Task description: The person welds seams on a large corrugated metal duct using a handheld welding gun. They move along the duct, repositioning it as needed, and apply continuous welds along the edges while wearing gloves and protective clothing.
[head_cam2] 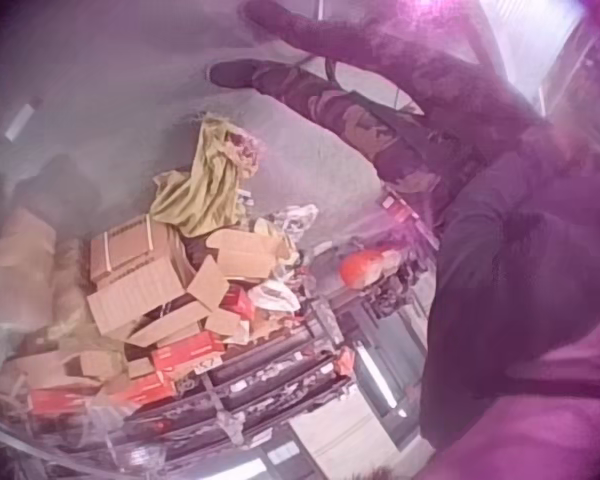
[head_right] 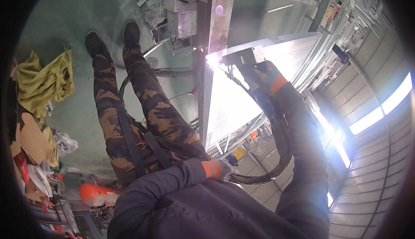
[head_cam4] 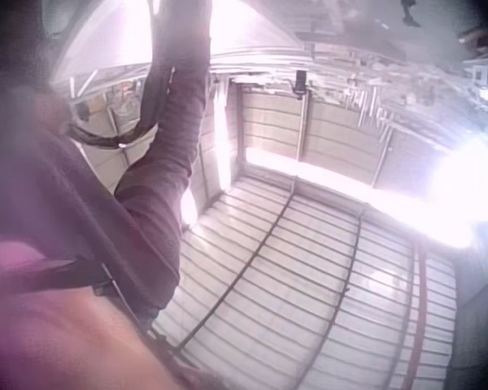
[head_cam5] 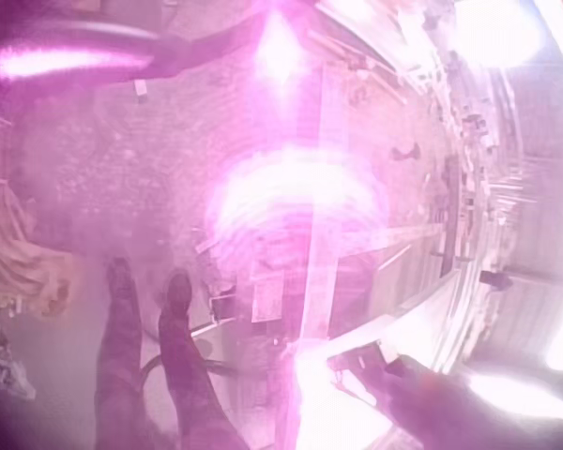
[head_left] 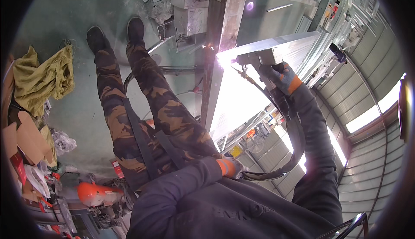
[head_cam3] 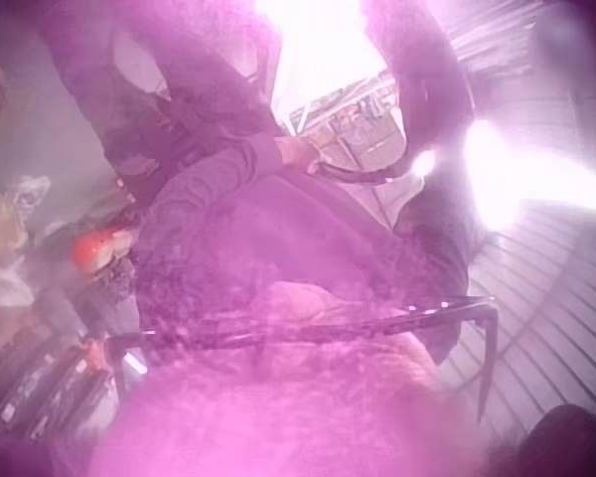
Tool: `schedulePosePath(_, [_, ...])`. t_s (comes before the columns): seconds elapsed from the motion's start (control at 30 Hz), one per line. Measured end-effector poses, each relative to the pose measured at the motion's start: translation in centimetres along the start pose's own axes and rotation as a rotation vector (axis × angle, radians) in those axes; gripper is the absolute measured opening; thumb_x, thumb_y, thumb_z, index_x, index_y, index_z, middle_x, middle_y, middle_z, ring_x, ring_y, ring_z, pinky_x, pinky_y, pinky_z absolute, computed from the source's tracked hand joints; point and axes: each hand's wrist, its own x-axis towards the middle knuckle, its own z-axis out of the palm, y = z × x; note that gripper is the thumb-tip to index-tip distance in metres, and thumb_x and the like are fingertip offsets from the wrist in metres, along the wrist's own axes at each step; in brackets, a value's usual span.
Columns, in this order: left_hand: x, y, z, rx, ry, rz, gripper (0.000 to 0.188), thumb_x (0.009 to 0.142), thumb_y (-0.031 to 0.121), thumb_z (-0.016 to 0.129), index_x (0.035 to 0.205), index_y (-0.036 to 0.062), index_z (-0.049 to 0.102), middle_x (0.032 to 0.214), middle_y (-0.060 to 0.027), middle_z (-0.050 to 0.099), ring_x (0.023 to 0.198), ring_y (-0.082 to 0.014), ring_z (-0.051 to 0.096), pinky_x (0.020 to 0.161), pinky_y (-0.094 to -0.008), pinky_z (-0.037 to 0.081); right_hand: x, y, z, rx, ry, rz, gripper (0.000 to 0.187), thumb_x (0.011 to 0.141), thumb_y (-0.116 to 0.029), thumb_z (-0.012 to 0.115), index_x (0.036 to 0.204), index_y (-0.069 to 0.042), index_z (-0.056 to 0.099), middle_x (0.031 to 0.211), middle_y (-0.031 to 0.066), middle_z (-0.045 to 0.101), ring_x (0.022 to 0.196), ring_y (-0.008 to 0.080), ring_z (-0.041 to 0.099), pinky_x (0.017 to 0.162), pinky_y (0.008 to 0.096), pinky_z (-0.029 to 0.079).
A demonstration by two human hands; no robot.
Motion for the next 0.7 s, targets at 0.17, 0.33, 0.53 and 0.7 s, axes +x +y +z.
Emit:
schedulePosePath(0.17, [0.1, 0.1, -0.1, 0.013, 0.0, 0.008, 0.046, 0.092, 0.035, 0.052, 0.135, 0.018, 0.05, 0.114, -0.0173, 0.063, 0.107, -0.0345, 0.06, 0.091, -0.0422, 0.044, -0.2, 0.7, -0.6, -0.165, -0.013, -0.082, 0.032, 0.088, -0.026, 0.064, 0.107, 0.0, 0.062, 0.083, 0.0063, 0.067, 0.075, 0.0139, 0.061, 0.066, 0.0284, 0.049])
schedulePosePath(0.33, [0.1, 0.4, -0.4, 0.016, 0.006, 0.003, 0.043, 0.092, 0.034, 0.052, 0.133, 0.0182, 0.052, 0.113, -0.0168, 0.064, 0.107, -0.0344, 0.06, 0.092, -0.0416, 0.043, -1.1, 0.6, -0.9, -0.154, 0.036, 0.014, 0.033, 0.088, -0.035, 0.058, 0.105, -0.008, 0.066, 0.094, 0.0137, 0.067, 0.083, 0.0255, 0.063, 0.075, 0.0356, 0.049])
schedulePosePath(0.53, [0.7, -0.2, -0.1, 0.011, 0.008, 0.004, 0.046, 0.093, 0.035, 0.051, 0.136, 0.0192, 0.049, 0.11, -0.0166, 0.065, 0.105, -0.0334, 0.061, 0.09, -0.0423, 0.044, -0.9, -1.9, -0.7, 0.011, 0.006, -0.012, 0.035, 0.086, -0.031, 0.066, 0.104, -0.001, 0.061, 0.084, 0.0052, 0.066, 0.075, 0.0108, 0.059, 0.064, 0.0269, 0.048])
schedulePosePath(0.7, [0.3, 0.0, -0.6, 0.004, -0.011, 0.008, 0.047, 0.091, 0.034, 0.051, 0.136, 0.0199, 0.049, 0.111, -0.0177, 0.064, 0.106, -0.0342, 0.06, 0.09, -0.0431, 0.044, -0.4, -1.3, 0.1, 0.126, 0.057, 0.155, 0.034, 0.084, -0.032, 0.068, 0.099, -0.002, 0.063, 0.081, 0.0042, 0.066, 0.075, 0.0108, 0.059, 0.066, 0.0269, 0.048])
